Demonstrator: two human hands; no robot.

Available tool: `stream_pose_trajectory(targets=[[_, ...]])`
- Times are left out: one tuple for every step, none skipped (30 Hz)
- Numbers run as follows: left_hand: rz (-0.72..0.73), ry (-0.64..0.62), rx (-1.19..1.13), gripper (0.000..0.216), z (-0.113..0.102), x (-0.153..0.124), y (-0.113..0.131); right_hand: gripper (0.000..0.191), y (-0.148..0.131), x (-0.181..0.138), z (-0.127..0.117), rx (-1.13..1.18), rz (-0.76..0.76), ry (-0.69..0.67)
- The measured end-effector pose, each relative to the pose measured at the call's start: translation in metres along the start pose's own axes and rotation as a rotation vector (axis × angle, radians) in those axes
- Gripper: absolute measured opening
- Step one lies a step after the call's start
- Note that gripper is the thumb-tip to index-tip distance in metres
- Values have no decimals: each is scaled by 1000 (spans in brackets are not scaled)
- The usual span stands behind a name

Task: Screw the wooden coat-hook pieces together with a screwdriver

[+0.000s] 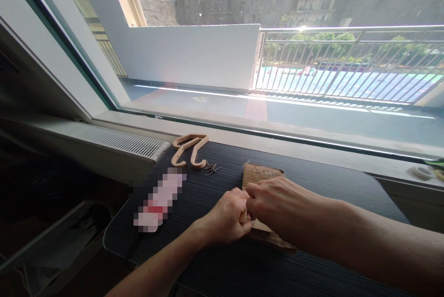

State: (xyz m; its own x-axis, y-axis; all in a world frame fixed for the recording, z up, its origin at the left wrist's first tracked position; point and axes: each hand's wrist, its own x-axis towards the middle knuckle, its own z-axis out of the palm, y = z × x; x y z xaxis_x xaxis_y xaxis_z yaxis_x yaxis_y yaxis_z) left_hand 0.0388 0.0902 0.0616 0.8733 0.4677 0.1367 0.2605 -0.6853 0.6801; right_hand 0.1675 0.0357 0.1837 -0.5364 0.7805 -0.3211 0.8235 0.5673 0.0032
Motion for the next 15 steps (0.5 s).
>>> stream_pose_trajectory(targets=[[-4, 3, -4, 3, 0, 0, 0, 9, 1, 1, 1, 2, 5, -15], [-10, 6, -7, 4, -1, 0, 1, 9, 2, 2, 1, 2, 9, -25], [-14, 8, -8, 5, -1, -1, 1, 9, 2, 2, 1, 0, 9, -32], [-17, 8, -7, 5, -1, -1, 2, 9, 3, 3, -1, 2, 10, -28], [-19, 6, -8, 4, -1, -1, 2, 9, 3, 2, -3, 8, 12, -25], [-19, 4, -10, 4, -1, 0, 2, 9, 2, 1, -6, 16, 9, -19], [-19, 2, -13, 4, -1, 0, 2, 11, 2, 0, -9, 26, 5, -21], [-20, 0, -15, 4, -1, 0, 2, 13, 1, -1, -11, 35, 5, -30], [-21, -2, -16, 4, -1, 0, 2, 15, 1, -1, -13, 41, 3, -48], [-22, -2, -16, 3, -1, 0, 2, 15, 1, -2, -13, 44, 1, -64], [-24, -1, -17, 3, -1, 0, 3, 14, 1, -1, -12, 43, -3, -73], [-25, 1, -19, 3, -1, 0, 3, 13, 1, -1, -10, 41, -4, -63], [-27, 2, -22, 4, -2, 1, 3, 12, 1, 0, -7, 38, 1, -46], [-29, 5, -26, 5, -2, 1, 4, 11, 2, 1, -5, 33, 4, -29], [-32, 9, -30, 5, -3, 1, 4, 9, 3, 3, -2, 27, 6, -13]])
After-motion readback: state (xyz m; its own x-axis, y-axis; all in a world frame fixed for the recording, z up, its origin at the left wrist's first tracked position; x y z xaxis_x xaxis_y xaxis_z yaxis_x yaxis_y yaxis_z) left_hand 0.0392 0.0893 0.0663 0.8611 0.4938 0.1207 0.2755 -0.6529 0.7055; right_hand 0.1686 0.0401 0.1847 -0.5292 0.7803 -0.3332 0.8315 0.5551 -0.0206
